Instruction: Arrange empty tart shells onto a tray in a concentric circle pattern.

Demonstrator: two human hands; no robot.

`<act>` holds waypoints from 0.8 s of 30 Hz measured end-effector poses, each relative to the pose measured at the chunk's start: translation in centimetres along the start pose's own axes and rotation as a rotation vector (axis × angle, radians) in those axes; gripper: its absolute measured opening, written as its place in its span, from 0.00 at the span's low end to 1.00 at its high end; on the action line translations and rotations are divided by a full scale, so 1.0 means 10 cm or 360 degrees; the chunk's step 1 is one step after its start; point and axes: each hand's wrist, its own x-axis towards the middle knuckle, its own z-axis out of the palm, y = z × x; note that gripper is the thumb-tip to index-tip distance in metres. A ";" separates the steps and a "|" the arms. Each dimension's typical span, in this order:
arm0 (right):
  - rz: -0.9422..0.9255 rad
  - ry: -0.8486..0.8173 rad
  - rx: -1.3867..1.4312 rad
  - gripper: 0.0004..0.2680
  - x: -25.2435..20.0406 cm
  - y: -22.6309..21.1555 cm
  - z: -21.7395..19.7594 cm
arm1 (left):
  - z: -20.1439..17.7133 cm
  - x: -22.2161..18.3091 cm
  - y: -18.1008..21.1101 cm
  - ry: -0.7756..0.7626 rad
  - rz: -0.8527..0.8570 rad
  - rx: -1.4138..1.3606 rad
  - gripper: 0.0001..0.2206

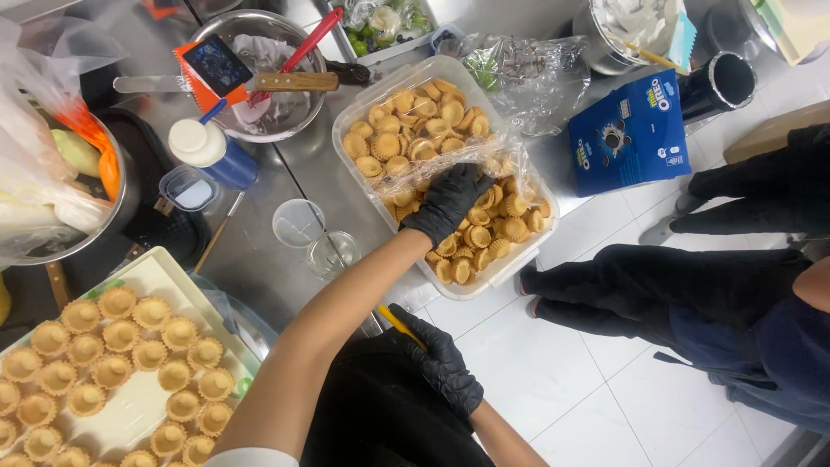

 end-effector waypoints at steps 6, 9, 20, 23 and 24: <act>-0.0012 -0.0013 -0.0151 0.19 -0.03 0.01 0.01 | 0.00 0.01 -0.09 -0.0067 -0.0126 0.0041 0.06; -0.0030 0.0010 -0.0259 0.19 -0.02 0.08 0.01 | 0.08 -0.06 -0.19 -0.0167 -0.0021 0.0190 0.04; -0.0159 -0.0083 -0.0272 0.20 0.03 0.26 0.06 | -0.76 -0.32 -0.22 -0.0488 -0.0197 -0.0707 0.16; -0.0143 -0.0091 -0.0322 0.20 0.06 0.19 0.08 | -1.02 -0.36 -0.15 -0.0757 -0.0599 -0.1121 0.20; -0.0151 -0.0097 -0.0276 0.20 0.07 0.17 0.09 | -1.12 -0.38 -0.11 -0.0892 -0.0845 -0.1401 0.22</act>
